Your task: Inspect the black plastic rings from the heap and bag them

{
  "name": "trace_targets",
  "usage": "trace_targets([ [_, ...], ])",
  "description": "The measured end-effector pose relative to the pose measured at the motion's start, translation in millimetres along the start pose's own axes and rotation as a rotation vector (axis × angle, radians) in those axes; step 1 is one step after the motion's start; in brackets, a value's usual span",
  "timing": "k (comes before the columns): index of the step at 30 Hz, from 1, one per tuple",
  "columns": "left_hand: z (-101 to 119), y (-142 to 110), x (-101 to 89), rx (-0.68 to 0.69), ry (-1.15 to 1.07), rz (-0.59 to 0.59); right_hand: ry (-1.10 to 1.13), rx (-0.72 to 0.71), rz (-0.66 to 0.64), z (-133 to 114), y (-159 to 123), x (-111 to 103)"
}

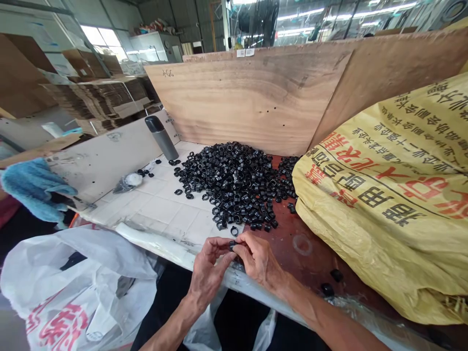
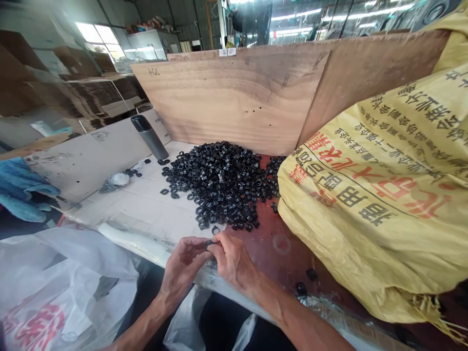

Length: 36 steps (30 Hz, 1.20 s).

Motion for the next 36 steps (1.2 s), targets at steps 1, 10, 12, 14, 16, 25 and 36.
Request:
trace_targets([
  [1,3.2,-0.9,-0.4,0.101,0.110,-0.002,0.081,0.081,-0.011,2.8,-0.3,1.7],
  [10,18.8,-8.1,-2.8,0.517,0.421,-0.193,0.355,0.414,-0.102,12.4,-0.8,3.1],
  [12,28.5,-13.6,-4.0,0.361,0.388,-0.379,-0.006,0.259,0.019,8.5,5.5,-20.6],
  [14,37.6,-22.0,-0.2,0.254,0.401,-0.629,-0.399,0.138,0.181,5.0,9.7,-45.4],
  [16,41.2,-20.0,1.0,0.200,0.440,-0.672,-0.704,0.147,0.228,9.4,12.0,-60.3],
  [25,-1.9,38.9,22.5,0.311,0.644,-0.140,-0.937,0.078,0.067,29.5,13.5,-55.6],
  [36,-3.6,32.3,34.4,0.400,0.759,-0.195,-0.280,0.051,-0.019,21.0,15.2,-34.4],
])
Point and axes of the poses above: each hand's wrist, its own y-axis towards the middle knuckle, its own x-axis out of the palm, z = x × y, the point moved 5 cm from there along y, towards the middle knuckle, and after that the axes turned 3 degrees about y, right-handed, at the moved point
